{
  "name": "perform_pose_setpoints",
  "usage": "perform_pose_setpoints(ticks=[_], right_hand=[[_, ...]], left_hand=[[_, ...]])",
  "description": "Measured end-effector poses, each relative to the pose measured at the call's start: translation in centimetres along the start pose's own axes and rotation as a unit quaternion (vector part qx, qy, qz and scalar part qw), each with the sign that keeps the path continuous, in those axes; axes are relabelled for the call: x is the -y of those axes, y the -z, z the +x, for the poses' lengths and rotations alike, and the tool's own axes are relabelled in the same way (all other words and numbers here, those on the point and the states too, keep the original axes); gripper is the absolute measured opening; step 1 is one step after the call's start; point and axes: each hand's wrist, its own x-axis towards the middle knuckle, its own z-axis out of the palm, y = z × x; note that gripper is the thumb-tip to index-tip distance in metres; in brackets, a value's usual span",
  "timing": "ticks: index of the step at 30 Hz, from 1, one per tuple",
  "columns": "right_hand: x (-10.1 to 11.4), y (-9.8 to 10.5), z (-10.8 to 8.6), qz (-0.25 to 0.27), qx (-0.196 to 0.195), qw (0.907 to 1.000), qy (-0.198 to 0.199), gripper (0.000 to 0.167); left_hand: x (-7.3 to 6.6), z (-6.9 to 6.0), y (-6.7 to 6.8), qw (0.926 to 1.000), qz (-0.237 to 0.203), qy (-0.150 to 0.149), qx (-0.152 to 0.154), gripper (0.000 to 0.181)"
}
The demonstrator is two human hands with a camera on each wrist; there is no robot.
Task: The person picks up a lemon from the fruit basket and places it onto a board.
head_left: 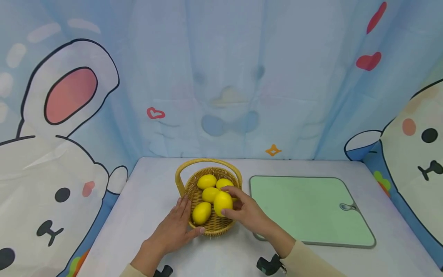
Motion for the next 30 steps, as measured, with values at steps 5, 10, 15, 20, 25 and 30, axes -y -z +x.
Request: perform_pose_setpoints(ticks=[5, 10, 15, 20, 25, 30], right_hand=[[0.2, 0.7, -0.9, -0.001, -0.01, 0.9999, -0.006, 0.059], [0.5, 2.3, -2.4, 0.01, -0.002, 0.9994, -0.033, 0.067], [0.4, 4.7, -3.9, 0.008, -0.009, 0.9985, -0.054, 0.073], [-0.3, 8.3, -4.1, -0.051, -0.054, 0.9948, -0.069, 0.075], [-1.9, 11.5, -3.0, -0.12, -0.087, 0.9848, -0.09, 0.076], [-4.6, 12.8, -1.8, -0.151, -0.089, 0.978, -0.113, 0.076]], left_hand=[[0.0, 0.1, 0.0, 1.0, -0.001, -0.001, 0.0, 0.103], [0.1, 0.1, -0.1, 1.0, -0.003, -0.001, 0.003, 0.102], [0.2, 0.1, -0.1, 1.0, -0.002, 0.0, 0.007, 0.103], [0.1, 0.0, -0.1, 1.0, -0.005, -0.001, 0.004, 0.101], [-0.1, 0.0, 0.1, 1.0, -0.004, 0.001, 0.004, 0.101], [-0.1, 0.1, 0.0, 1.0, -0.004, 0.0, 0.003, 0.101]])
